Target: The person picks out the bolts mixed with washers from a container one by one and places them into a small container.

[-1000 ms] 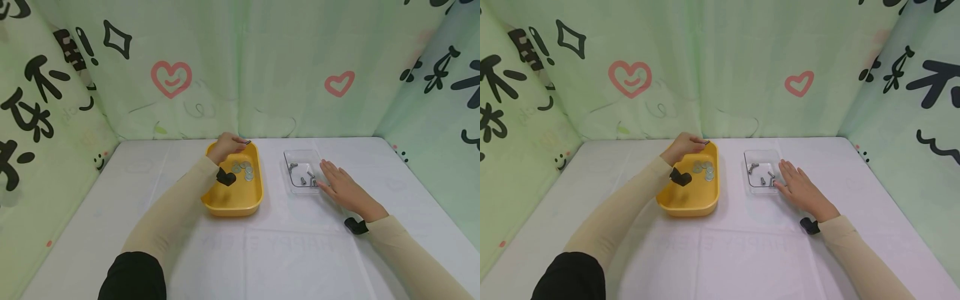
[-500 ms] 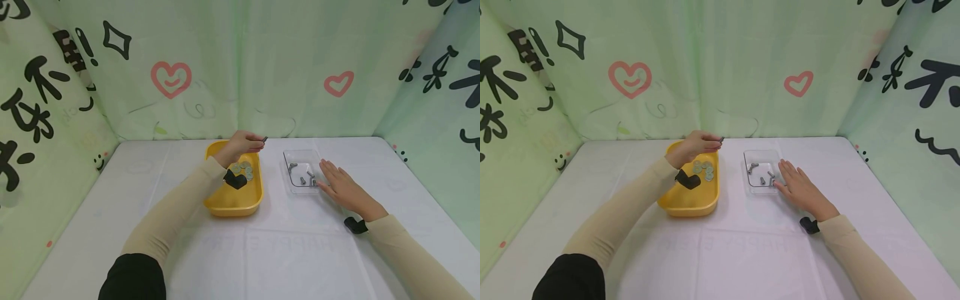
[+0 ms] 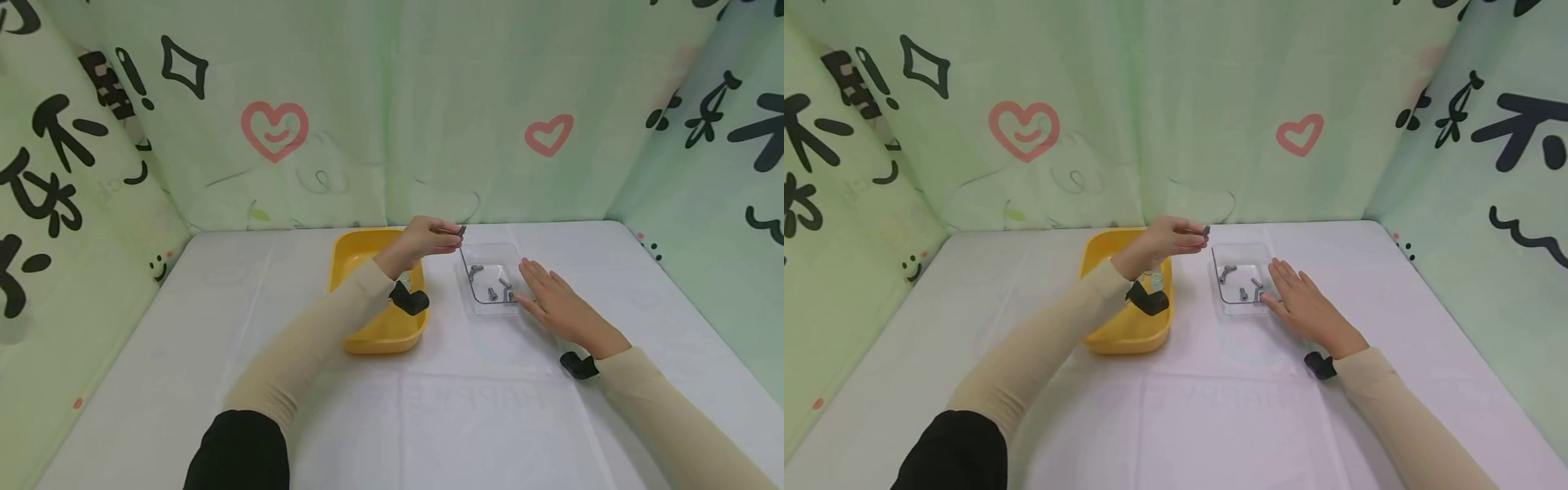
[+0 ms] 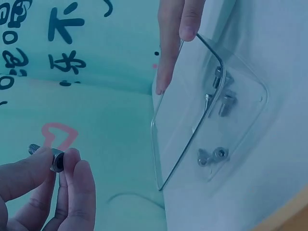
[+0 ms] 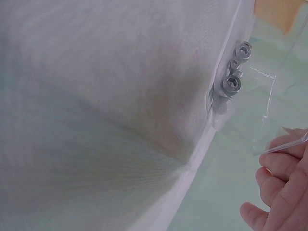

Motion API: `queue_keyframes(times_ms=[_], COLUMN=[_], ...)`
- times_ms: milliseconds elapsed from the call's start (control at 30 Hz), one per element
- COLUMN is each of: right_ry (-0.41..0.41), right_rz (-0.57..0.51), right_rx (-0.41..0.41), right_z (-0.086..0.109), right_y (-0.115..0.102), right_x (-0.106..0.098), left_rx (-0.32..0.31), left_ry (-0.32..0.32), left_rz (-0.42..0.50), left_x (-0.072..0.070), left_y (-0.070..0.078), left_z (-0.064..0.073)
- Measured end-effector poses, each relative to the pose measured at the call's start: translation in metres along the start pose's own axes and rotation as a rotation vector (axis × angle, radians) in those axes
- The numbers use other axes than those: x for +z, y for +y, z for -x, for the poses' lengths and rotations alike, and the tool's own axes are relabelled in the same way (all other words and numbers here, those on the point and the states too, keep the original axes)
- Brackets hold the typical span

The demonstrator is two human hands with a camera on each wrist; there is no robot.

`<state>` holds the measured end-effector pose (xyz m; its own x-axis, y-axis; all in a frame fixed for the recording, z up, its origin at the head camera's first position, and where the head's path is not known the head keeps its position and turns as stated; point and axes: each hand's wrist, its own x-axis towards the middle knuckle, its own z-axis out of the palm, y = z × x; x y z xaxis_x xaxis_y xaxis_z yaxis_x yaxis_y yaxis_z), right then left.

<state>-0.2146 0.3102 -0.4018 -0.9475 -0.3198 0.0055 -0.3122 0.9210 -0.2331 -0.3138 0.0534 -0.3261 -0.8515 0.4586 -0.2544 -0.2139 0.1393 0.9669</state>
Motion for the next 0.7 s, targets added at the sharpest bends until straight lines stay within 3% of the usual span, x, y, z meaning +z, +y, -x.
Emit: queue_keyframes(times_ms=[500,700], right_ry=[-0.018,-0.022], right_rz=[0.005,0.011], right_rx=[0.015,0.023], right_z=[-0.003,-0.003], right_y=[-0.001,-0.001], right_x=[-0.001,0.0], left_rx=[0.022,0.009], left_ry=[-0.02,0.01], left_rz=[0.025,0.034], left_x=[0.036,0.044], left_y=[-0.01,-0.018], left_z=[-0.017,-0.022])
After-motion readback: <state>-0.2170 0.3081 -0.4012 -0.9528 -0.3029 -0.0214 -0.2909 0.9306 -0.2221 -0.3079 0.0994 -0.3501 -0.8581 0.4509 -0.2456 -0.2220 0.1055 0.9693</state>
